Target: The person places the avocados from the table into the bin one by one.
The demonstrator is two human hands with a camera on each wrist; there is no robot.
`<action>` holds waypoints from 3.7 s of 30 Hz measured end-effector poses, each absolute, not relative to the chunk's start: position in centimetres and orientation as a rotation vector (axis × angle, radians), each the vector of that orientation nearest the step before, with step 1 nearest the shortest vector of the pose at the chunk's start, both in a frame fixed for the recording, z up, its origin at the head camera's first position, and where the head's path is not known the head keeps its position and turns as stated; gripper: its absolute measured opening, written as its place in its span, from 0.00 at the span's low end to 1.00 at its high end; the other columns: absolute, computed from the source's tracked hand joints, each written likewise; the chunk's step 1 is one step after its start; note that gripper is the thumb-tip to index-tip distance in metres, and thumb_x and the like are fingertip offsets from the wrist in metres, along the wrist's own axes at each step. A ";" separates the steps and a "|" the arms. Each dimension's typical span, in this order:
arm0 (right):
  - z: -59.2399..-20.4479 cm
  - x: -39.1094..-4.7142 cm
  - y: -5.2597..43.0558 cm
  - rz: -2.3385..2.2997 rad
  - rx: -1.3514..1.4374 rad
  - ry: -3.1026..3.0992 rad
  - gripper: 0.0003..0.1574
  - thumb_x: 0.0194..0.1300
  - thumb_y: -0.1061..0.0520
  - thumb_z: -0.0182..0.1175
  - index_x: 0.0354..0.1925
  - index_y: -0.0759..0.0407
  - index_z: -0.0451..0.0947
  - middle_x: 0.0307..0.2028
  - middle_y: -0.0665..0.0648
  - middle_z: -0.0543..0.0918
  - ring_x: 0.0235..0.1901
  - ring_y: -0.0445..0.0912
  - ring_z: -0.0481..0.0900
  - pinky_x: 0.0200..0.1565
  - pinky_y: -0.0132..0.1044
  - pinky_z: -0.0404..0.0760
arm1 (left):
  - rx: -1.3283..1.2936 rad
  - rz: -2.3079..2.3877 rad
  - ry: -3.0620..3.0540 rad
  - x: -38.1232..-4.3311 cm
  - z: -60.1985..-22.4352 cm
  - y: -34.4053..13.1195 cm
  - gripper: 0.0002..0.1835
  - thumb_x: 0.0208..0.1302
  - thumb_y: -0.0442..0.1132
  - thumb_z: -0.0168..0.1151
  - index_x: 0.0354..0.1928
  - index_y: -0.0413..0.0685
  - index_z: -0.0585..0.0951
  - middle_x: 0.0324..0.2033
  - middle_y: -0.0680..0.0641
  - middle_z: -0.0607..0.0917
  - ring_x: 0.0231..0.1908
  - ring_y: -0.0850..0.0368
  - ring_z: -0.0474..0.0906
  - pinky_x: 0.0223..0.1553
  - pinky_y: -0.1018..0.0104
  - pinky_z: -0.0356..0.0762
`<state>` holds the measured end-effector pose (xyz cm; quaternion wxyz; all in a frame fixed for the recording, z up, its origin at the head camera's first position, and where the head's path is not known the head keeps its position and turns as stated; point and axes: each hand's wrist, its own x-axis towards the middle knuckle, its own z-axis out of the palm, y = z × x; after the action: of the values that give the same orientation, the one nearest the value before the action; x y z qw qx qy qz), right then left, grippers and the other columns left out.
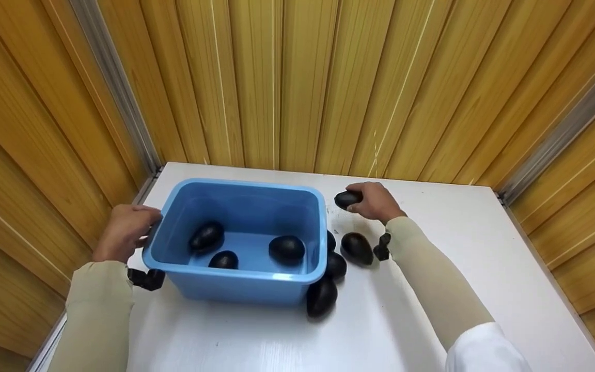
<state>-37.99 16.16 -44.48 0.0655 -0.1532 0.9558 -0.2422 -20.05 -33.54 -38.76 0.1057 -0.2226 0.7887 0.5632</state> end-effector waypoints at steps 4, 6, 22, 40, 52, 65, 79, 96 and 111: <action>-42.3 -37.8 15.9 -0.784 -0.437 2.858 0.37 0.64 0.55 0.72 0.70 0.52 0.77 0.62 0.63 0.84 0.58 0.58 0.81 0.65 0.57 0.77 | -0.671 1.663 2.321 -20.0 -38.8 -33.7 0.28 0.77 0.44 0.50 0.72 0.34 0.73 0.70 0.31 0.74 0.65 0.34 0.76 0.70 0.33 0.71; -41.1 -37.6 15.6 -0.808 -0.423 2.844 0.37 0.64 0.54 0.72 0.71 0.50 0.76 0.62 0.62 0.84 0.58 0.58 0.80 0.65 0.57 0.77 | -0.671 1.661 2.327 -19.9 -38.7 -33.9 0.27 0.77 0.43 0.51 0.70 0.33 0.74 0.68 0.32 0.76 0.62 0.37 0.77 0.70 0.33 0.72; -34.3 -36.9 10.9 -0.776 -0.653 2.854 0.36 0.66 0.53 0.72 0.71 0.51 0.77 0.64 0.62 0.82 0.59 0.57 0.80 0.65 0.55 0.79 | -0.683 1.646 2.319 -19.5 -38.9 -34.5 0.27 0.75 0.44 0.55 0.69 0.35 0.76 0.63 0.36 0.82 0.58 0.40 0.81 0.69 0.35 0.75; -33.0 -36.0 6.1 -0.725 -0.920 2.838 0.33 0.62 0.54 0.74 0.66 0.51 0.81 0.61 0.60 0.86 0.59 0.54 0.82 0.63 0.50 0.79 | -0.626 1.603 2.333 -20.4 -39.1 -34.1 0.28 0.77 0.44 0.54 0.71 0.33 0.73 0.71 0.30 0.74 0.68 0.31 0.75 0.68 0.36 0.75; -33.3 -35.1 1.3 -0.699 -1.016 2.793 0.32 0.63 0.52 0.74 0.65 0.48 0.81 0.60 0.57 0.86 0.56 0.52 0.81 0.62 0.49 0.79 | -0.633 1.616 2.339 -19.8 -39.4 -34.7 0.27 0.78 0.43 0.54 0.69 0.32 0.75 0.68 0.30 0.77 0.63 0.33 0.78 0.67 0.33 0.74; -33.9 -34.5 -2.1 -0.643 -1.127 2.759 0.31 0.65 0.48 0.73 0.65 0.46 0.81 0.57 0.54 0.87 0.49 0.48 0.80 0.50 0.43 0.80 | -0.625 1.624 2.359 -20.1 -39.6 -34.1 0.26 0.77 0.44 0.54 0.68 0.32 0.76 0.69 0.29 0.76 0.66 0.30 0.77 0.67 0.33 0.75; -34.6 -33.9 -4.4 -0.631 -1.176 2.730 0.33 0.65 0.45 0.73 0.67 0.45 0.80 0.60 0.52 0.87 0.50 0.47 0.81 0.51 0.41 0.80 | -0.633 1.616 2.382 -20.3 -39.5 -34.1 0.25 0.77 0.43 0.53 0.65 0.31 0.78 0.67 0.29 0.77 0.63 0.32 0.79 0.65 0.34 0.77; -35.0 -34.3 -3.4 -0.612 -1.184 2.758 0.35 0.75 0.37 0.60 0.71 0.50 0.75 0.69 0.55 0.81 0.72 0.51 0.74 0.74 0.49 0.74 | -0.619 1.622 2.397 -20.2 -39.9 -34.0 0.25 0.78 0.40 0.51 0.67 0.30 0.76 0.67 0.27 0.77 0.63 0.31 0.79 0.65 0.33 0.76; -37.7 -37.1 5.6 -0.774 -0.713 2.894 0.35 0.78 0.38 0.55 0.73 0.54 0.72 0.73 0.59 0.76 0.75 0.56 0.70 0.76 0.56 0.69 | -0.617 1.625 2.389 -20.1 -39.7 -34.0 0.27 0.80 0.43 0.51 0.71 0.32 0.72 0.71 0.29 0.73 0.65 0.30 0.77 0.67 0.33 0.75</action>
<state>-37.15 5.63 -37.73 0.0313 -0.2315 0.9393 -0.2513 -20.14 -33.98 -39.75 0.0933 -0.2080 0.8050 0.5477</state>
